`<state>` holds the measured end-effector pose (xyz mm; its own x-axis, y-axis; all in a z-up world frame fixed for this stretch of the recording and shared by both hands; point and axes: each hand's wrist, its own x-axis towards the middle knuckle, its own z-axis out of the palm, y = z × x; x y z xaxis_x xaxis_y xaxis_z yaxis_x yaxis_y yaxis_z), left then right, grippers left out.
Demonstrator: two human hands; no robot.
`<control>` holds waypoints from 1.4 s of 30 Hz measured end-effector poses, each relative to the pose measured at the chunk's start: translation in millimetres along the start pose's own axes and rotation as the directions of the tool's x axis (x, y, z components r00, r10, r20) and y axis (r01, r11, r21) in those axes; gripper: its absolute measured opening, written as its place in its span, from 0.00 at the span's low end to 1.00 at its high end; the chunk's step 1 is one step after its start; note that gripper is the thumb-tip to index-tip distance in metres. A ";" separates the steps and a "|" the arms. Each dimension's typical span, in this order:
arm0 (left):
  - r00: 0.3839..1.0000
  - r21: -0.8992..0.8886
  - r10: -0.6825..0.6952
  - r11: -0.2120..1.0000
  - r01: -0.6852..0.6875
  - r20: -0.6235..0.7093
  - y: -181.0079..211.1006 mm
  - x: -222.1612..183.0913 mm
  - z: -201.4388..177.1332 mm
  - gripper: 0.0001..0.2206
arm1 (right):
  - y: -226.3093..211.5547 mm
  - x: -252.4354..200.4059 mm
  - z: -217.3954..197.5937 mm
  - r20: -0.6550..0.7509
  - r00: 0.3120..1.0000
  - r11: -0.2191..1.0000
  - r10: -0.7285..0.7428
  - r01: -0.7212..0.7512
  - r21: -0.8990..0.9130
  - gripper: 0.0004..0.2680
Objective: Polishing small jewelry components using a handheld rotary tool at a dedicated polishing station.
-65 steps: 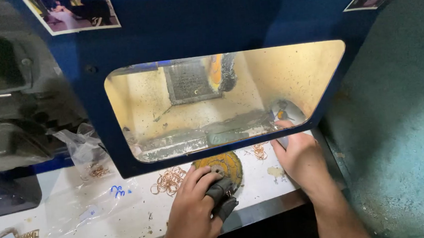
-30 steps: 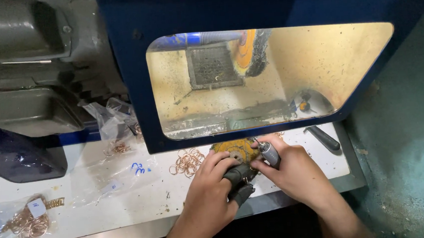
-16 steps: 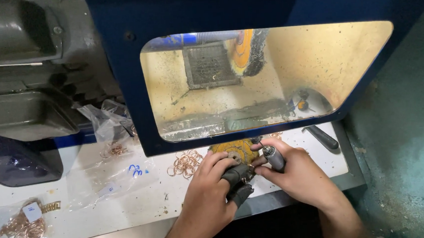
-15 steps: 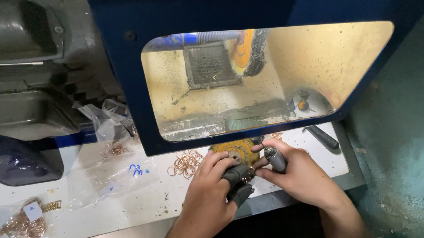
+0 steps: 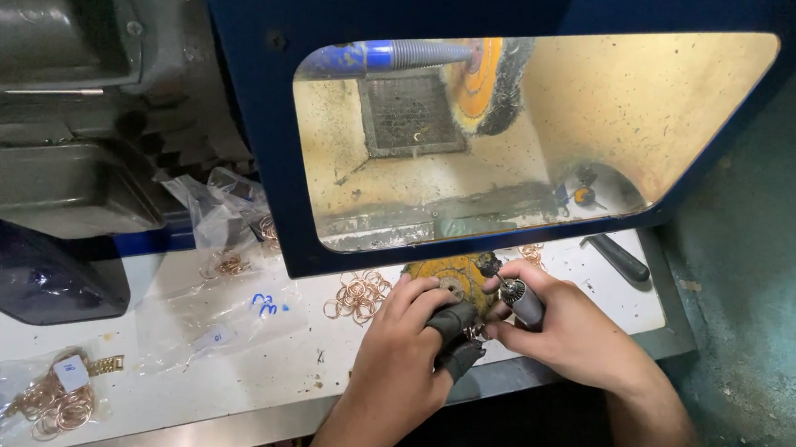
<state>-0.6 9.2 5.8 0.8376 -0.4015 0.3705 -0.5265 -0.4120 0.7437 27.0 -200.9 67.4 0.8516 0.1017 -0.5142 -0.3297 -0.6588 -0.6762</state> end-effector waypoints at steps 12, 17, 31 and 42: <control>0.998 0.003 0.035 0.999 -0.035 -0.046 -3.3 -3.3 1.9 0.13 | -9.6 -2.9 14.3 -0.106 0.994 0.974 0.016 -0.039 -0.224 0.11; 1.000 0.048 0.013 0.999 -0.012 -0.011 -5.0 -5.8 3.3 0.13 | -4.2 -5.8 15.2 -0.071 0.997 0.990 0.031 -0.041 -0.134 0.12; 1.000 0.063 0.017 0.998 -0.016 -0.017 -4.0 -4.8 0.8 0.13 | -8.1 -5.8 23.2 -0.161 0.976 0.956 0.150 -0.185 -0.229 0.16; 1.000 0.067 0.008 0.998 -0.008 0.003 -6.0 -3.8 2.1 0.12 | 6.6 -8.7 31.5 -0.261 0.958 0.950 0.121 -0.187 -0.249 0.16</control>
<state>-0.9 11.4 -1.3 0.8328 -0.4074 0.3749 -0.5421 -0.4628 0.7014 4.7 -182.6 50.8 0.8822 -0.1764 -0.4367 -0.3716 -0.8304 -0.4152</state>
